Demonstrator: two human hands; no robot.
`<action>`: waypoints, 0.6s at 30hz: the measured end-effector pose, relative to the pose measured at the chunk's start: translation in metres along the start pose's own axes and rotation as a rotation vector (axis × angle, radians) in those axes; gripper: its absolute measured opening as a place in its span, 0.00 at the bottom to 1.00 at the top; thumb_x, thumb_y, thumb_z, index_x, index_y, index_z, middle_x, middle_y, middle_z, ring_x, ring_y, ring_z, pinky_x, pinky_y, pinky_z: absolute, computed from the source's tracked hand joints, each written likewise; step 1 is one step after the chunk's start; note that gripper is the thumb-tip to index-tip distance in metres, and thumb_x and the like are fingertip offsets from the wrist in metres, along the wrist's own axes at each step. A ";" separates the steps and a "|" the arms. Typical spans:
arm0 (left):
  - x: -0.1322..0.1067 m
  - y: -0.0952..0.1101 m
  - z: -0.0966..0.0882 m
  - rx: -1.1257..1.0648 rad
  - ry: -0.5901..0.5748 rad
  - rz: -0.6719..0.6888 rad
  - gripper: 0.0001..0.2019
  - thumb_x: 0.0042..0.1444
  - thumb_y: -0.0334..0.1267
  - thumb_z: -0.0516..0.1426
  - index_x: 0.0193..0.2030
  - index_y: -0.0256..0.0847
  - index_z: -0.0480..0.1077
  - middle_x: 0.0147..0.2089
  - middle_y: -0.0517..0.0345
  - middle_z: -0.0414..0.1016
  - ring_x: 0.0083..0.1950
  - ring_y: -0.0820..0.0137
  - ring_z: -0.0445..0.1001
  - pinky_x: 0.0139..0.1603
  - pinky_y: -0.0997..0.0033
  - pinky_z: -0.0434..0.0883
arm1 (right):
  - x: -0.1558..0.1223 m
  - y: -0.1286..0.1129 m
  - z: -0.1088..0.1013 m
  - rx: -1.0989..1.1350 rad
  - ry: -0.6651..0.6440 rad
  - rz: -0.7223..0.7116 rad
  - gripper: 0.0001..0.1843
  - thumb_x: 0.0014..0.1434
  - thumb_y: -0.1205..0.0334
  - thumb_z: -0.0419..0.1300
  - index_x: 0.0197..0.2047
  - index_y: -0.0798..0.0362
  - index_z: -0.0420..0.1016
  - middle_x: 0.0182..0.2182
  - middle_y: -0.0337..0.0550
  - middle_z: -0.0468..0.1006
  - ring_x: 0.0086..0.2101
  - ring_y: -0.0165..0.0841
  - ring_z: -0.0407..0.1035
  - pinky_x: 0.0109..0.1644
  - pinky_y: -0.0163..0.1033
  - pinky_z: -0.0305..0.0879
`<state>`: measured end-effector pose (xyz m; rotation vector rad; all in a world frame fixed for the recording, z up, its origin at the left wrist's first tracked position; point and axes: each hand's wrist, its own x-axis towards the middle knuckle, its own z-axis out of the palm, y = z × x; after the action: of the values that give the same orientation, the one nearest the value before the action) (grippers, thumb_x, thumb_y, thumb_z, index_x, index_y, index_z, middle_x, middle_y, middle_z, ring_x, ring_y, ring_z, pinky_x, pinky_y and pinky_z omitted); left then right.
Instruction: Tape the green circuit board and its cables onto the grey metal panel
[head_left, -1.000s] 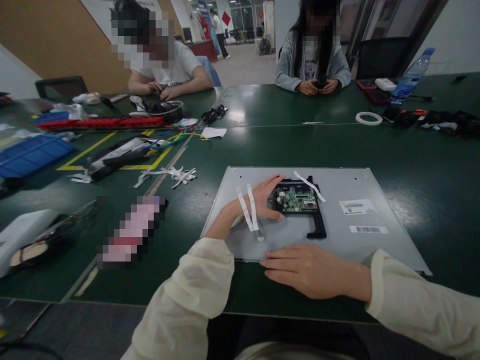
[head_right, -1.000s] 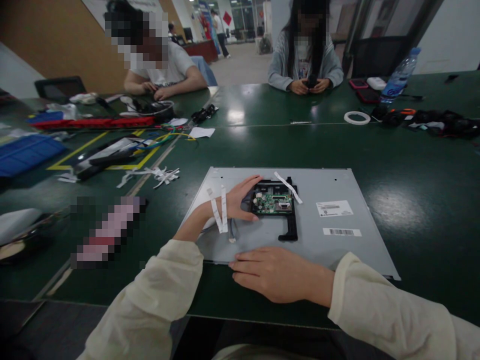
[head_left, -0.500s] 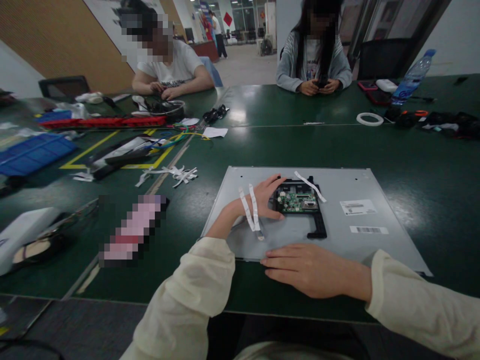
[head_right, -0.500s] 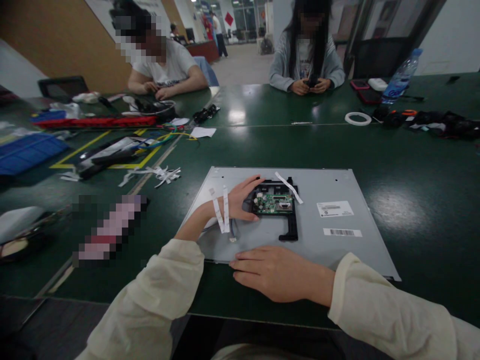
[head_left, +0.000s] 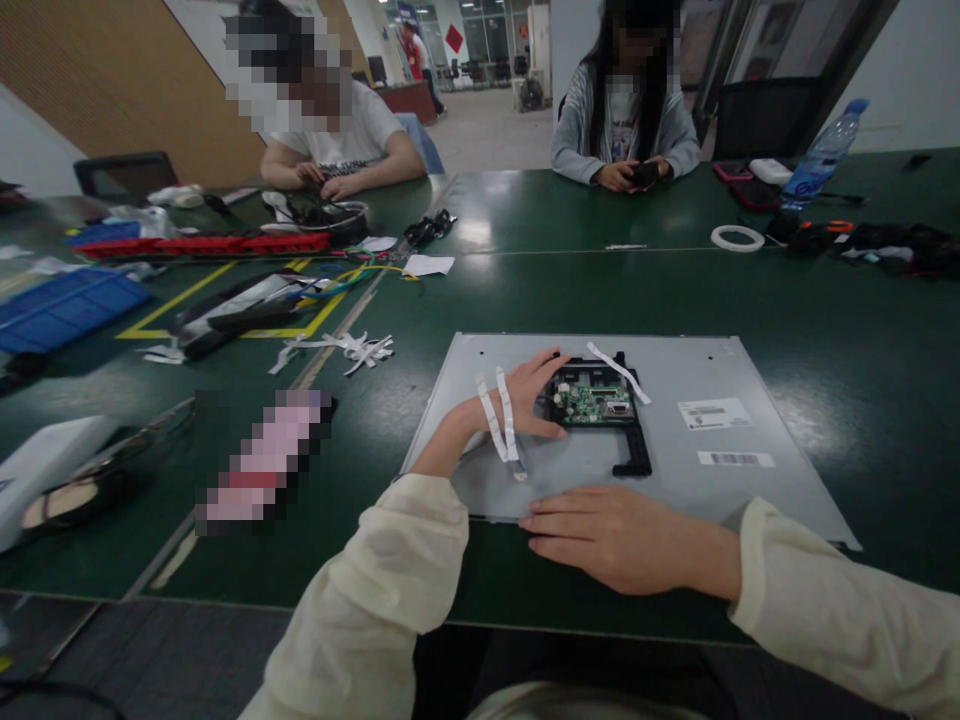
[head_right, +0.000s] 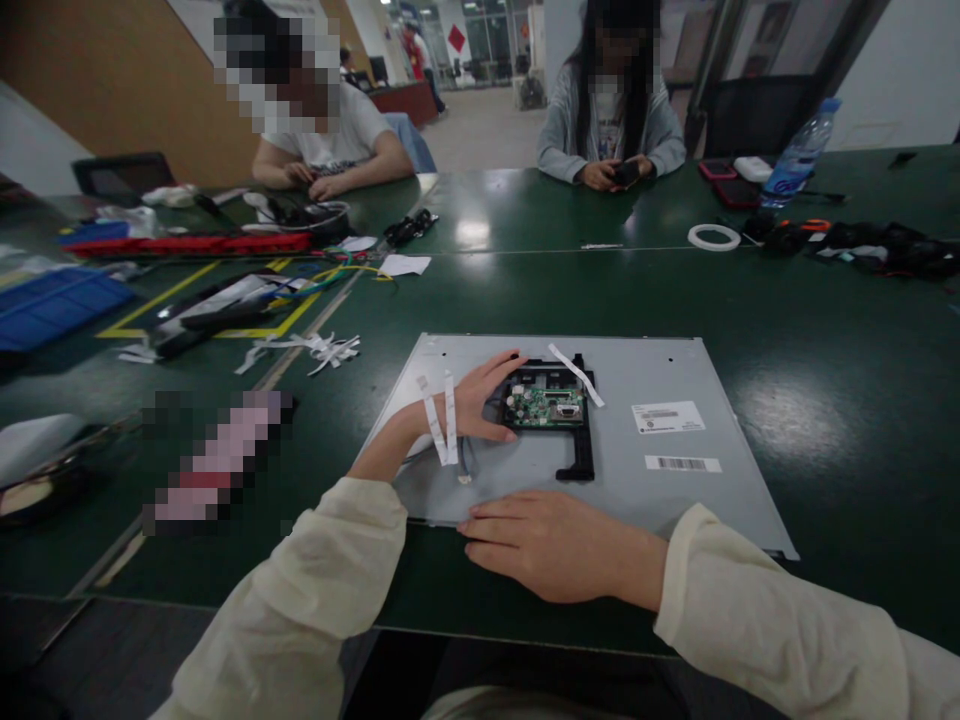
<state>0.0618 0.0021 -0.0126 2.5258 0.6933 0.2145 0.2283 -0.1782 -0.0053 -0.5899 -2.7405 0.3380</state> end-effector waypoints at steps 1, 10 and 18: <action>0.000 0.000 0.000 -0.003 0.001 0.000 0.55 0.38 0.55 0.66 0.69 0.40 0.43 0.72 0.40 0.39 0.70 0.47 0.46 0.67 0.48 0.50 | 0.000 0.000 0.000 -0.002 0.000 -0.002 0.20 0.67 0.66 0.44 0.58 0.56 0.68 0.60 0.43 0.65 0.61 0.31 0.54 0.63 0.40 0.56; 0.000 0.000 0.000 -0.019 -0.010 -0.002 0.55 0.37 0.53 0.66 0.69 0.40 0.43 0.72 0.39 0.37 0.71 0.48 0.43 0.67 0.47 0.48 | 0.000 0.001 0.002 0.003 0.016 -0.010 0.19 0.66 0.66 0.47 0.57 0.57 0.68 0.59 0.45 0.67 0.61 0.31 0.56 0.62 0.41 0.58; 0.000 -0.002 -0.001 -0.003 -0.004 0.017 0.55 0.38 0.56 0.65 0.70 0.41 0.42 0.73 0.44 0.37 0.71 0.50 0.43 0.69 0.51 0.49 | 0.001 0.000 0.001 0.002 0.012 -0.003 0.19 0.66 0.67 0.47 0.58 0.56 0.68 0.59 0.45 0.67 0.61 0.31 0.56 0.62 0.40 0.58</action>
<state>0.0607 0.0036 -0.0131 2.5294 0.6699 0.2156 0.2277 -0.1779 -0.0057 -0.5855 -2.7294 0.3355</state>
